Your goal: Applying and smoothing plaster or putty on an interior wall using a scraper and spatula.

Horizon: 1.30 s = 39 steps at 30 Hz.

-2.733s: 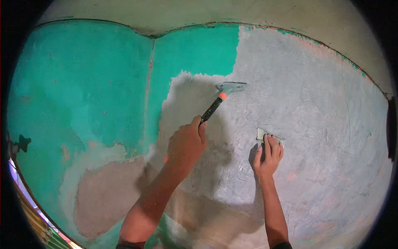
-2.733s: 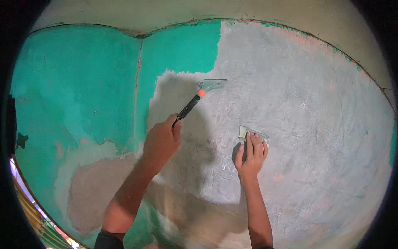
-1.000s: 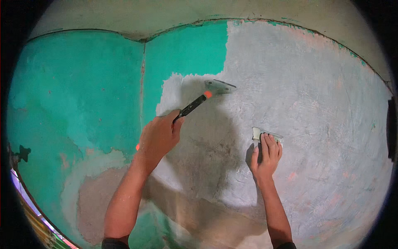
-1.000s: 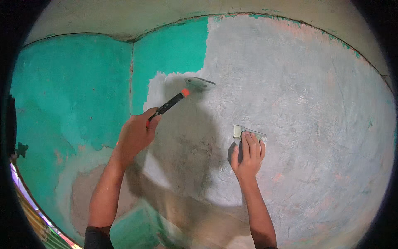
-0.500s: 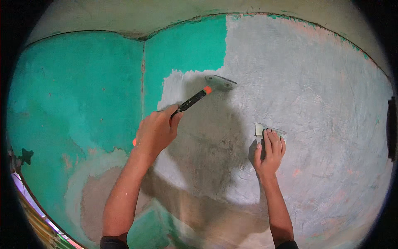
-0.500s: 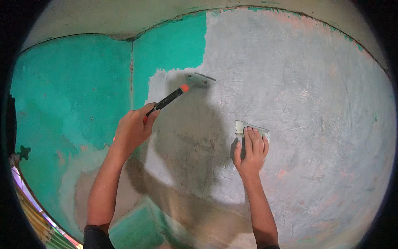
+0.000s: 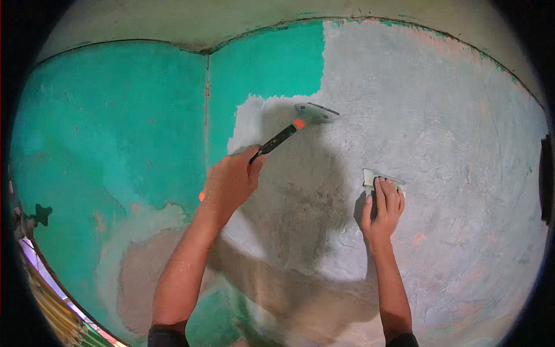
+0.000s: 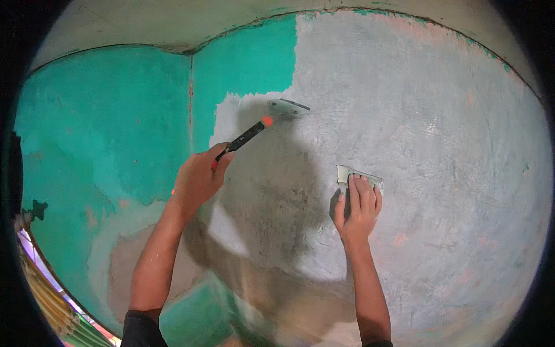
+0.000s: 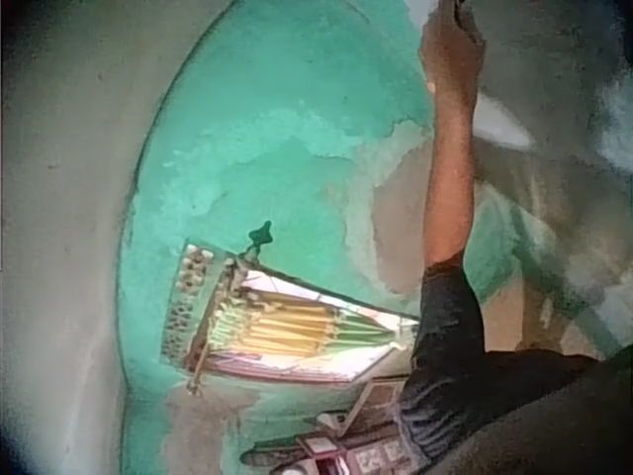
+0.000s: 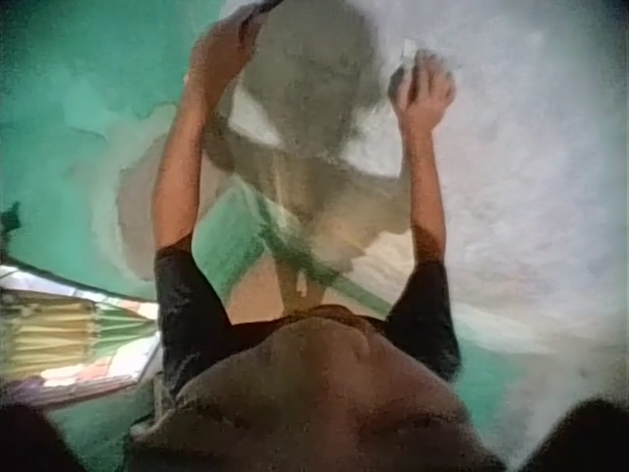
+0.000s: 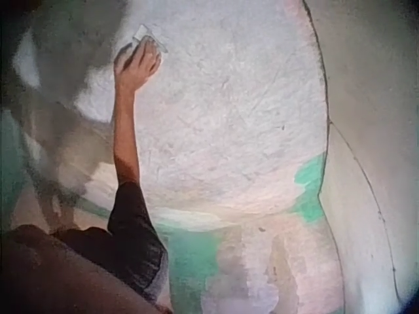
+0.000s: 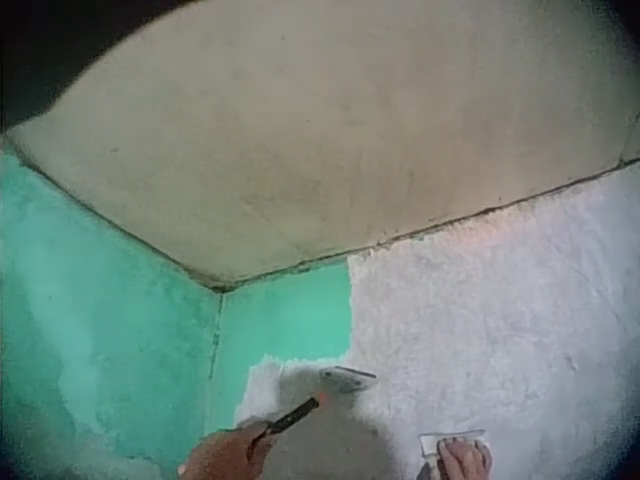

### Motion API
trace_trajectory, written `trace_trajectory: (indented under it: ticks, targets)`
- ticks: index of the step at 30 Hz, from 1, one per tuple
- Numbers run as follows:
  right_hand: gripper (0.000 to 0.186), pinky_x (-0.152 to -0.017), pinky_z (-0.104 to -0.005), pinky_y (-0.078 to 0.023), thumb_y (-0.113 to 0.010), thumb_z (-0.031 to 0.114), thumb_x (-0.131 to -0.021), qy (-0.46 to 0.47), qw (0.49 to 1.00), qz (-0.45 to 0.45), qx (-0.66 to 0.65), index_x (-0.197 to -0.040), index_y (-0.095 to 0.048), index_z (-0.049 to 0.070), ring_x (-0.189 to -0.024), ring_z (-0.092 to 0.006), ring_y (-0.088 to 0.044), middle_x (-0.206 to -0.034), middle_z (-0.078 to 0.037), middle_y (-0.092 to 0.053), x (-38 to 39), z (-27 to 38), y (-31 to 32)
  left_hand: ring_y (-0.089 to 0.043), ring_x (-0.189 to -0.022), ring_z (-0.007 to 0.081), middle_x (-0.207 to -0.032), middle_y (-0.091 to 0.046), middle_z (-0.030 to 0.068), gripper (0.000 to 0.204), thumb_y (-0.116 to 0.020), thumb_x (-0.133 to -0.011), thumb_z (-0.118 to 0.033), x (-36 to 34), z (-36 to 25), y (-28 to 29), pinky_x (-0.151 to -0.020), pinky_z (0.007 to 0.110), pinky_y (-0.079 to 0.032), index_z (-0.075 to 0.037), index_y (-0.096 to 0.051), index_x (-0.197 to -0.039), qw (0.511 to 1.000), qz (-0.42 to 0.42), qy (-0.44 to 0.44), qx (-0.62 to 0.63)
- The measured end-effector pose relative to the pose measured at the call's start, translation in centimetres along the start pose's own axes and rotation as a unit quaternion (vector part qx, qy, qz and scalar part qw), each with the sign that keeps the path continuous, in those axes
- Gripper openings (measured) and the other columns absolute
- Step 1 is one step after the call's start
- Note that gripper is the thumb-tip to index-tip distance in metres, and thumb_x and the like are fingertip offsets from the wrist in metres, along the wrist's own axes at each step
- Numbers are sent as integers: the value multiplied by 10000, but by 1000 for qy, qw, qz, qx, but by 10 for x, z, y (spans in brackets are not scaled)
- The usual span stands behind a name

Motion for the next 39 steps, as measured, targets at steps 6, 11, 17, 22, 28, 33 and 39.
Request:
trace_trajectory:
  ticks: [6, 11, 17, 22, 28, 33, 39]
  targets:
    - [408, -1162, -471, -309, -618, 165, -919, 1, 1000, -5, 0, -1295, -658, 11, -1317, -275, -548, -1328, -108, -642, -1, 0, 0, -636, -622, 408, -673, -624, 192, 299, -600, -1020, -311, 5, 4, -6, -569, 476, -478, -72, -675, -1183, 999, 18, 31, 4]
    - [411, -1155, -474, -315, -622, 162, -913, 6, 1000, -12, 8, -1294, -659, 14, -1310, -284, -553, -1328, -112, -642, -1, 0, 1, -666, -664, 388, -715, -653, 186, 323, -595, -1023, -342, -2, 0, -16, -598, 471, -498, -85, -674, -1202, 997, 43, 54, 18]
    - [417, -1157, -477, -314, -628, 160, -909, 2, 1000, -2, 2, -1301, -655, 19, -1312, -283, -550, -1330, -107, -639, 1, -3, -1, -686, -728, 405, -750, -680, 181, 312, -590, -1028, -345, 4, -9, -8, -628, 467, -523, -97, -677, -1196, 1000, -13, 9, 11]
    - [441, -1162, -472, -311, -632, 168, -906, 3, 1000, 14, 21, -1322, -643, 23, -1314, -278, -549, -1347, -99, -634, 3, -3, -8, -687, -755, 420, -789, -688, 186, 332, -582, -1027, -372, 7, -1, -12, -642, 472, -535, -100, -674, -1194, 997, 35, 60, 19]
    - [463, -1164, -465, -313, -630, 176, -910, 19, 999, 13, 22, -1349, -632, 29, -1321, -276, -545, -1362, -104, -627, -3, 4, -2, -680, -733, 396, -812, -689, 196, 342, -566, -1038, -359, 26, 1, -19, -640, 448, -524, -71, -672, -1190, 999, 15, 46, 2]
    - [486, -1163, -485, -327, -623, 185, -918, 32, 998, 52, 12, -1374, -605, 18, -1347, -301, -528, -1402, -131, -603, -18, 9, -4, -680, -865, 441, -944, -692, 260, 360, -524, -1045, -331, 212, 13, -90, -732, 511, -525, -19, -651, -1174, 963, 167, 161, 138]
    - [505, -1167, -491, -342, -603, 239, -949, 112, 992, 48, 14, -1394, -569, 4, -1382, -335, -490, -1456, -165, -555, -122, 21, -22, -605, -798, 367, -989, -627, 218, 373, -520, -1037, -265, 419, -34, -185, -694, 460, -492, -23, -524, -1321, 788, 277, 334, 438]
Point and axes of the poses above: each hand's wrist, its own x-axis away from the middle knuckle, its own y-axis out of the back of the hand, z = x × y, the point moved 10 cm from there along -x, towards the middle knuckle
